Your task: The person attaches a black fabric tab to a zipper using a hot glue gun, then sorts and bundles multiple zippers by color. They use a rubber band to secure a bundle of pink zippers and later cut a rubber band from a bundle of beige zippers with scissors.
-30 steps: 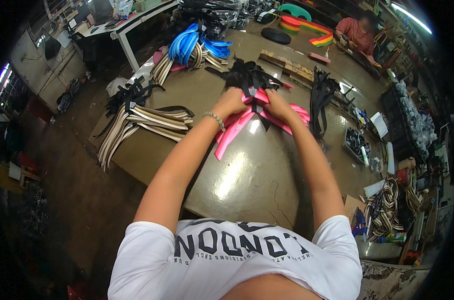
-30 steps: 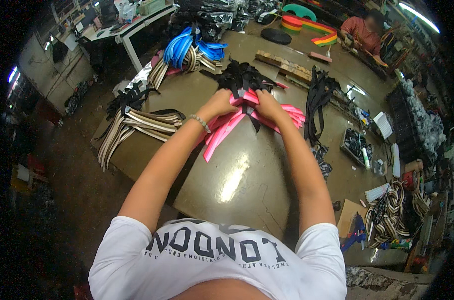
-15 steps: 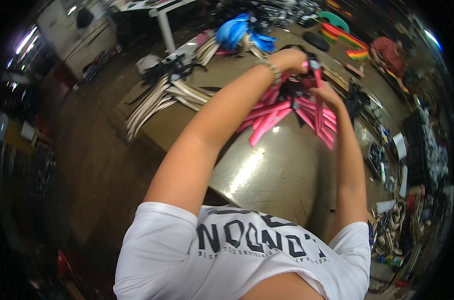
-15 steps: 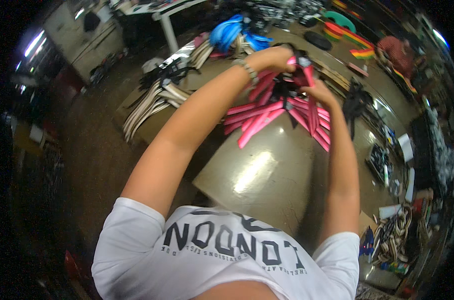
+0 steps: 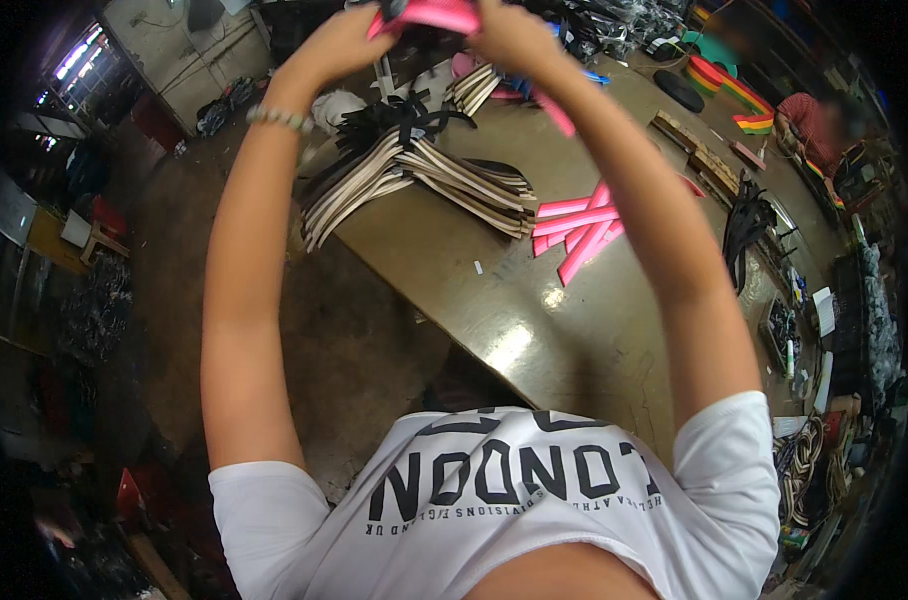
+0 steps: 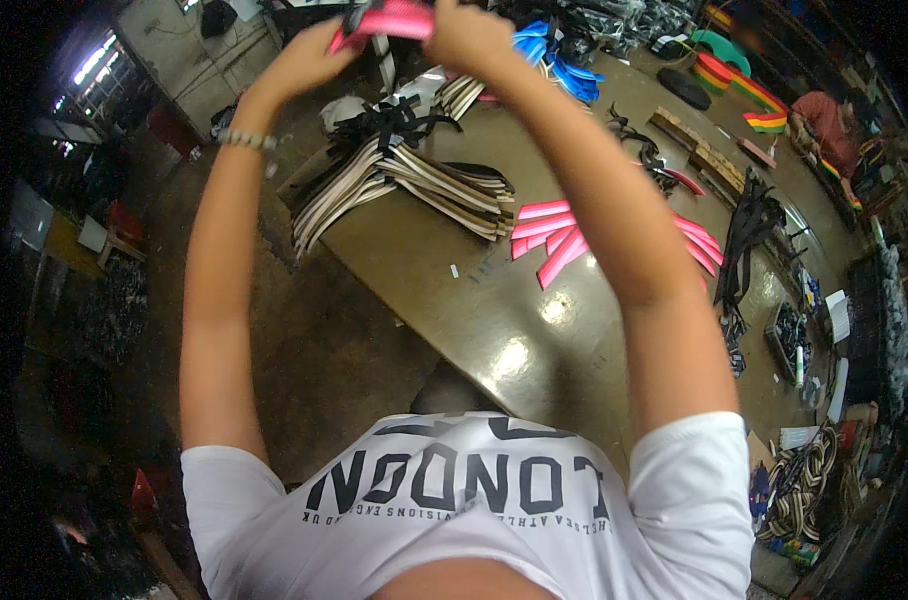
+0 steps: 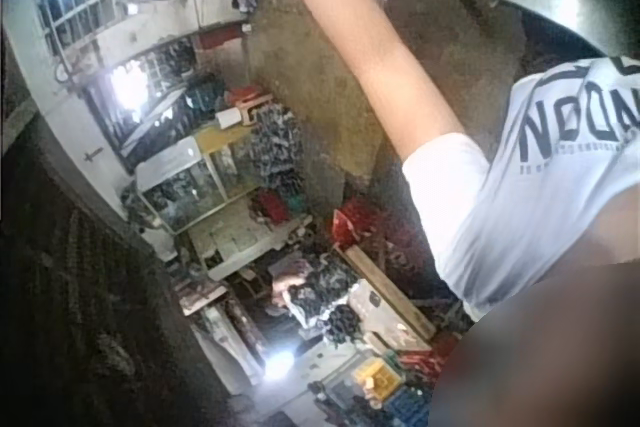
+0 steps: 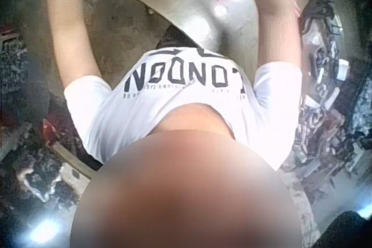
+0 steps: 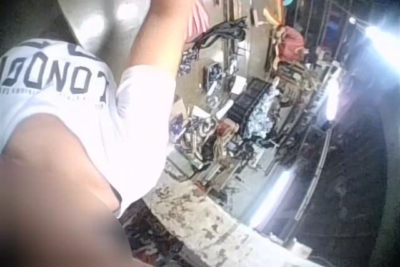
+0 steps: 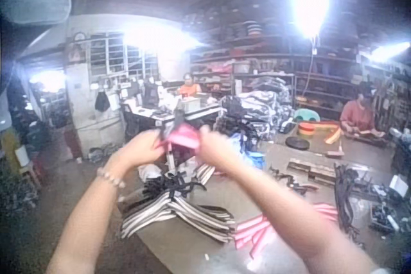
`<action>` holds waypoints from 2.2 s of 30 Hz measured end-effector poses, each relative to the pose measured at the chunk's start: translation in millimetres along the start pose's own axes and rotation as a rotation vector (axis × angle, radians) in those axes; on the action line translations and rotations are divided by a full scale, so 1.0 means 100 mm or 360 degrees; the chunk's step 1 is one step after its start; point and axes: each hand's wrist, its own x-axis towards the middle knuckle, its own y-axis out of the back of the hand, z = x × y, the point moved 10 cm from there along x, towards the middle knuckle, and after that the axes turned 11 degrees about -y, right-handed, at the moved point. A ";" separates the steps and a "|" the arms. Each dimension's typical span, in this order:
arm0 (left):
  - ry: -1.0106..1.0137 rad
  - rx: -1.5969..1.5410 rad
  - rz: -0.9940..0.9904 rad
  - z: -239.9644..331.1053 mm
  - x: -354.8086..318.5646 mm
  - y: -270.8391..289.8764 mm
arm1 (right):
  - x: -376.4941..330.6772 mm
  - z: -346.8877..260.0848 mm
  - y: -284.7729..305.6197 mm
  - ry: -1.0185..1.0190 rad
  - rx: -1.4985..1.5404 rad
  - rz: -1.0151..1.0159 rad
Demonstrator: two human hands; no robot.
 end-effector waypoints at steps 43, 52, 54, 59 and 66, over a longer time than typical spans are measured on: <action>0.0491 -0.0384 -0.0171 0.53 -1.40 -0.63 | -1.85 3.39 -0.37 -0.0113 -0.0012 -0.0892; -0.0025 -0.0884 -0.0296 2.53 0.27 -2.53 | -1.99 3.15 -0.34 -0.0211 -0.0239 -0.0508; 0.0090 -0.0537 -0.0400 2.56 0.39 -2.92 | -2.01 3.06 -0.29 -0.0113 -0.0170 -0.0414; 0.0268 -0.0325 -0.0373 2.54 0.41 -3.16 | -2.06 2.92 -0.24 -0.0043 -0.0027 -0.0217; 0.0249 -0.0580 -0.0305 2.58 0.68 -2.99 | -2.05 3.12 -0.08 -0.0436 0.0618 -0.0375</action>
